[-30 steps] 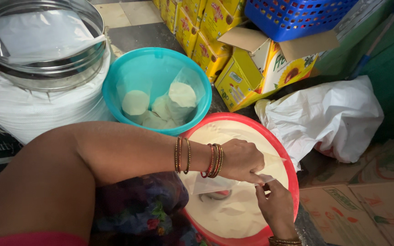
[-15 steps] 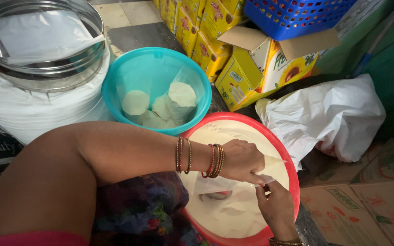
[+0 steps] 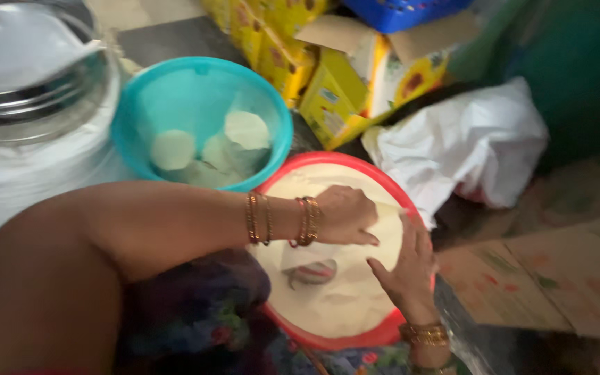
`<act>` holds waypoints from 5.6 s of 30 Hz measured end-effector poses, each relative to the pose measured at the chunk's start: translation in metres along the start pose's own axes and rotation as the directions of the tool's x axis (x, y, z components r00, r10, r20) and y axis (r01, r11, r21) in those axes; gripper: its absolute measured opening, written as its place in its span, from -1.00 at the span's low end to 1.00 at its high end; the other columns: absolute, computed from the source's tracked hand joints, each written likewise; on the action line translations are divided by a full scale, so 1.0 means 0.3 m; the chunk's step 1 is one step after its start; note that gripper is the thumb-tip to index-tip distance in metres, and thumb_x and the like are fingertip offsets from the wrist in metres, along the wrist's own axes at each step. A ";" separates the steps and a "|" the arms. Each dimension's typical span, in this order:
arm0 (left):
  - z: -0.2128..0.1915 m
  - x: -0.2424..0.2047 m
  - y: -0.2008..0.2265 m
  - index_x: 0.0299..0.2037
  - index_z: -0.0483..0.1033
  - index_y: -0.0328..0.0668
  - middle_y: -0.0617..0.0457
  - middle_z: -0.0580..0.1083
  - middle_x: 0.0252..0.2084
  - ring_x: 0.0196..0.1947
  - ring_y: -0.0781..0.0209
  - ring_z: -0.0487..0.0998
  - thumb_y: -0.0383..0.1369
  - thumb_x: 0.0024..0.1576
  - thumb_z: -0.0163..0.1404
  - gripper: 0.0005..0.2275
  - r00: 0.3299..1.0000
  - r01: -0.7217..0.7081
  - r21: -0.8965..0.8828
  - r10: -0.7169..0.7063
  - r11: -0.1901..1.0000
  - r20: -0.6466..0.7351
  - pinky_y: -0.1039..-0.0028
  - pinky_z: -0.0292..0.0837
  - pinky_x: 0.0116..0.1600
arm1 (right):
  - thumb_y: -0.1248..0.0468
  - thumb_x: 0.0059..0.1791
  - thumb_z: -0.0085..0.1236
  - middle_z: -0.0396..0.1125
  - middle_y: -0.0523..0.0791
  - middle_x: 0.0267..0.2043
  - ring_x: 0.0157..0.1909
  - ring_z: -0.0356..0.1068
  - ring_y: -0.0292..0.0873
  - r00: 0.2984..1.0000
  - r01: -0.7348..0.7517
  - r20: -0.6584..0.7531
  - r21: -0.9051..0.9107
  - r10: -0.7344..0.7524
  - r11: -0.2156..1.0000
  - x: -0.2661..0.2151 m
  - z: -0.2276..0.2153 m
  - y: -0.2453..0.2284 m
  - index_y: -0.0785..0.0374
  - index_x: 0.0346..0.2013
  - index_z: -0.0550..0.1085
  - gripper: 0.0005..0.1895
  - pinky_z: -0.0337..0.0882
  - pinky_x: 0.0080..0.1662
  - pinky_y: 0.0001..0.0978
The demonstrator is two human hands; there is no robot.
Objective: The person scoops white powder from a red basin using a metal cup and pours it into small plastic bags. They then place the filled bags into a blue bucket. The person repeats this process multiple times.
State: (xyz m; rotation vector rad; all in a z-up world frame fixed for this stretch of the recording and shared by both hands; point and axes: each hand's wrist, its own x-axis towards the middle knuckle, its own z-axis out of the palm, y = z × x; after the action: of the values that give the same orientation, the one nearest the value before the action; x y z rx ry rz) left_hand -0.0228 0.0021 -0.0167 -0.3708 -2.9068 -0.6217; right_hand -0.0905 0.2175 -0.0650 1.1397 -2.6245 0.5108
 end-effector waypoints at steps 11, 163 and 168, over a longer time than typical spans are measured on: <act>-0.017 0.011 0.032 -0.46 0.64 -0.10 -0.10 0.58 -0.45 -0.32 -0.11 0.63 -0.06 0.10 0.06 -0.69 0.997 -0.078 0.127 0.074 0.989 0.035 0.10 0.45 -0.04 | 0.12 0.16 -0.13 0.49 -0.10 -0.02 -0.09 0.52 -0.28 0.984 -0.145 0.081 0.876 0.158 0.459 -0.005 -0.033 -0.060 0.28 0.12 0.44 -0.63 0.49 -0.11 -0.44; 0.008 0.051 -0.052 0.20 0.45 0.04 -0.19 0.28 0.41 -0.10 -0.07 0.62 -0.50 0.11 0.02 -0.58 0.946 -0.150 0.250 0.212 0.957 -0.244 0.18 0.54 -0.06 | 0.59 -0.10 0.01 0.25 -0.23 0.41 0.05 0.51 -0.05 0.913 0.038 -0.400 -0.114 -0.081 0.993 0.049 -0.168 -0.120 0.21 0.17 0.48 -0.44 0.53 -0.06 -0.24; 0.037 0.045 -0.043 0.18 0.51 -0.16 -0.41 0.23 0.31 -0.08 -0.23 0.54 -0.43 -0.05 0.09 -0.51 0.930 -0.077 0.078 0.100 0.994 -0.354 0.09 0.47 -0.12 | 0.62 -0.19 -0.04 0.23 -0.19 0.44 -0.08 0.50 -0.04 0.925 -0.062 -0.375 0.000 0.058 0.998 0.029 -0.173 -0.118 0.24 0.25 0.43 -0.30 0.49 -0.21 -0.21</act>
State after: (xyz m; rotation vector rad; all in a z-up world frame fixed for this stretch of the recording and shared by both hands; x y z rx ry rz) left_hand -0.0402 -0.0018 -0.0290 -0.3378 -2.5399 -0.5194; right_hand -0.0661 0.2102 -0.0070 0.8585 -2.3296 0.6533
